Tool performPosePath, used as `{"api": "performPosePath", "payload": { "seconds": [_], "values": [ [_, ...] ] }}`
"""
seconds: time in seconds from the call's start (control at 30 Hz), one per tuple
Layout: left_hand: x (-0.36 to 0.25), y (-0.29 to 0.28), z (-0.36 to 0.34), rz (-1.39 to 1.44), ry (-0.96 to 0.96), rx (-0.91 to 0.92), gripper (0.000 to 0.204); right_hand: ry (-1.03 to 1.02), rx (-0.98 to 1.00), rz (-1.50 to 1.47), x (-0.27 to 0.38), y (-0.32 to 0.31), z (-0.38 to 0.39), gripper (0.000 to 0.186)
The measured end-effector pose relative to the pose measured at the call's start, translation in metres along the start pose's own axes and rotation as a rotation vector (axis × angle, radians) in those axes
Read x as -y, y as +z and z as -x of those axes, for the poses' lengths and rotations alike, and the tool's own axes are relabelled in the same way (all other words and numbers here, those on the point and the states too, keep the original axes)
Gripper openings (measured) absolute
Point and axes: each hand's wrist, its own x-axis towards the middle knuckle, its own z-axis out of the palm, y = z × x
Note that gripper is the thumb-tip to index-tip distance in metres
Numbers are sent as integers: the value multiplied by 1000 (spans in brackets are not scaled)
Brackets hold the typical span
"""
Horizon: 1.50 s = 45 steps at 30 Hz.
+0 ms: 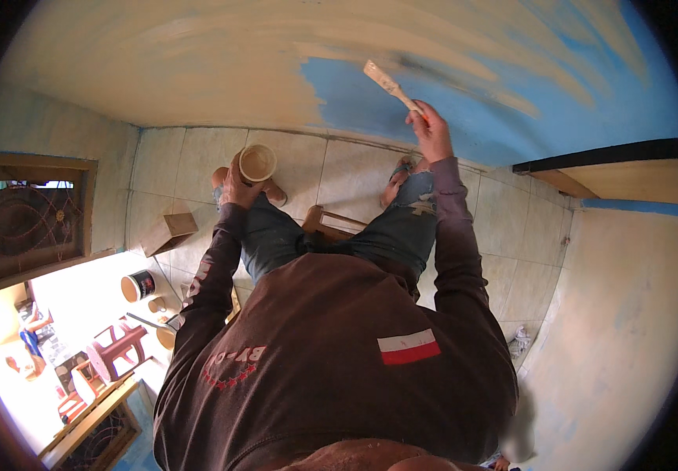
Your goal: The person stands on a small stool and uses a paintbrush to apply beige paint to a blue ceiling. They repeatedly dip the brush into a small container held in the other hand and apply paint in broad strokes, gradually covering the blue surface.
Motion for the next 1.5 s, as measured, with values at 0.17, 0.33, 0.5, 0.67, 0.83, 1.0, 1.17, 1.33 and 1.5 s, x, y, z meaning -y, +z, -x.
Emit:
{"api": "performPosePath", "payload": {
  "seconds": [0.17, 0.33, 0.5, 0.67, 0.83, 1.0, 1.17, 1.33, 1.5],
  "values": [
    [5, 1, 1, 39, 28, -23, 96, -184, 24, 67, 5, 50, -10, 31],
    [-1, 0, 1, 52, -29, -22, 95, -203, -12, 109, 12, 76, -26, 27],
    [0, -1, 1, 39, -30, -27, 94, -246, -11, 159, 16, 73, -44, 28],
    [-1, 1, 2, 39, -8, -52, 93, -261, -37, 193, 6, 70, -64, 27],
    [-11, -3, 1, 62, -47, -28, 90, -332, -80, 219, 7, 64, -74, 24],
    [-6, -1, 0, 50, 20, -37, 90, -294, -185, 206, 2, 35, -69, 23],
    [-5, 1, 2, 28, 10, -33, 91, -183, -218, 277, -33, -35, -51, 25],
    [-2, 3, 3, 0, 60, -46, 94, -115, -291, 325, -71, -116, -23, 26],
    [-6, -2, 4, 21, -31, 42, 96, -39, -368, 397, -70, -153, 2, 27]
  ]
}}
